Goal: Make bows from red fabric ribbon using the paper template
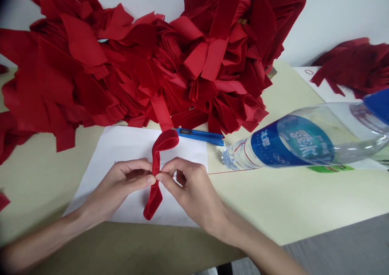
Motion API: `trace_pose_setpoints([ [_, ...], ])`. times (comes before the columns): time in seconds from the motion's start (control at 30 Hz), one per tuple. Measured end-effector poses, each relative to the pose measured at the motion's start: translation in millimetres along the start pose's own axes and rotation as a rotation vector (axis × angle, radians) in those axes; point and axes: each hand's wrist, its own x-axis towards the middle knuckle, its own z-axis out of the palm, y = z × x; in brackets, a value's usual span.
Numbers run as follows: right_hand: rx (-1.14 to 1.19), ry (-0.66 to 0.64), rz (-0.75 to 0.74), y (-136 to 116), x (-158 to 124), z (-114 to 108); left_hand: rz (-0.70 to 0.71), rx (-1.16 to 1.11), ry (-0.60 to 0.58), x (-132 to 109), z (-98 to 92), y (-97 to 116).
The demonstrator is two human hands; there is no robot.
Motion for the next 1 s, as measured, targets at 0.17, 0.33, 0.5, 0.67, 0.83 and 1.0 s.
trace_pose_setpoints([
  [0.17, -0.063, 0.042, -0.043, 2.1, -2.8, 3.6, 0.002, 0.031, 0.053, -1.2, 0.7, -0.2],
  [0.33, -0.101, 0.08, -0.081, 4.7, -4.5, 7.2, 0.027, 0.02, 0.063, -3.2, 3.6, 5.1],
  [0.5, -0.083, 0.09, -0.072, 1.5, -3.9, 7.8, 0.028, -0.023, 0.058, -2.7, 4.6, 6.8],
  [0.67, -0.055, 0.077, -0.031, 2.3, -3.7, 8.7, -0.003, -0.002, 0.078, -1.0, 2.7, 1.2],
  [0.83, 0.087, -0.024, 0.038, 1.5, 1.3, 2.5, -0.081, -0.23, -0.036, 0.0, 1.2, 2.3],
  [1.0, 0.183, -0.132, 0.051, -5.8, 6.3, -12.7, -0.173, -0.476, -0.244, 4.4, -3.2, 1.8],
])
